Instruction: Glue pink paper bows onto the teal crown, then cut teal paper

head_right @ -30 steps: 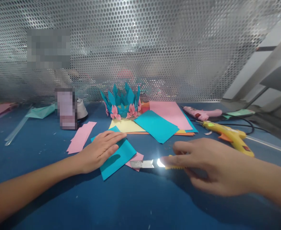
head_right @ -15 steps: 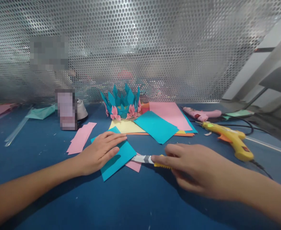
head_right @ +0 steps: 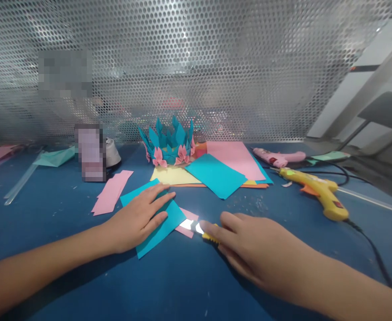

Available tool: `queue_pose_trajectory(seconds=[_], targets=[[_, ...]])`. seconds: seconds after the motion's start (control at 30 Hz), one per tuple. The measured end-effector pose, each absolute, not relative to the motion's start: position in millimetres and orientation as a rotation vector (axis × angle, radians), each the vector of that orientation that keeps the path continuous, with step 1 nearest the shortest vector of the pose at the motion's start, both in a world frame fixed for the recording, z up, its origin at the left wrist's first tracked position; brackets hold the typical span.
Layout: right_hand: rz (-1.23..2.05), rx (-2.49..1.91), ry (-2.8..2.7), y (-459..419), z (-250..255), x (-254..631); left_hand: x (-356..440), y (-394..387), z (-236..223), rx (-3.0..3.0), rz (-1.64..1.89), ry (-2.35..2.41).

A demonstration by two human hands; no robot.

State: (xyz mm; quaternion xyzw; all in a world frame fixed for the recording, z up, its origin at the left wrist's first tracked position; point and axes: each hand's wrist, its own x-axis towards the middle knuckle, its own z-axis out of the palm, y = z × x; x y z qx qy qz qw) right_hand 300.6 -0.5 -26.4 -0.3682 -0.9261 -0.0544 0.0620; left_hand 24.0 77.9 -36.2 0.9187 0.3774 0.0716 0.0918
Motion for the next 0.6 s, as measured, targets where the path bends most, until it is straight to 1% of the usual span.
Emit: queue_pose_trajectory(seconds=[0.17,0.43,0.6], targets=[[-0.257,-1.097,-2.803,-3.0,-23.3,294.8,22.3,79.9,-41.3,2.735,0.159,1.183],[-0.308,-1.093,-2.823,-10.3,-16.0,289.4,25.0,79.2,-35.0,2.700,0.018,1.206],[-0.316,-1.077,-2.796,-7.4,-14.5,291.3,23.9,79.3,-36.3,2.712,0.054,1.192]])
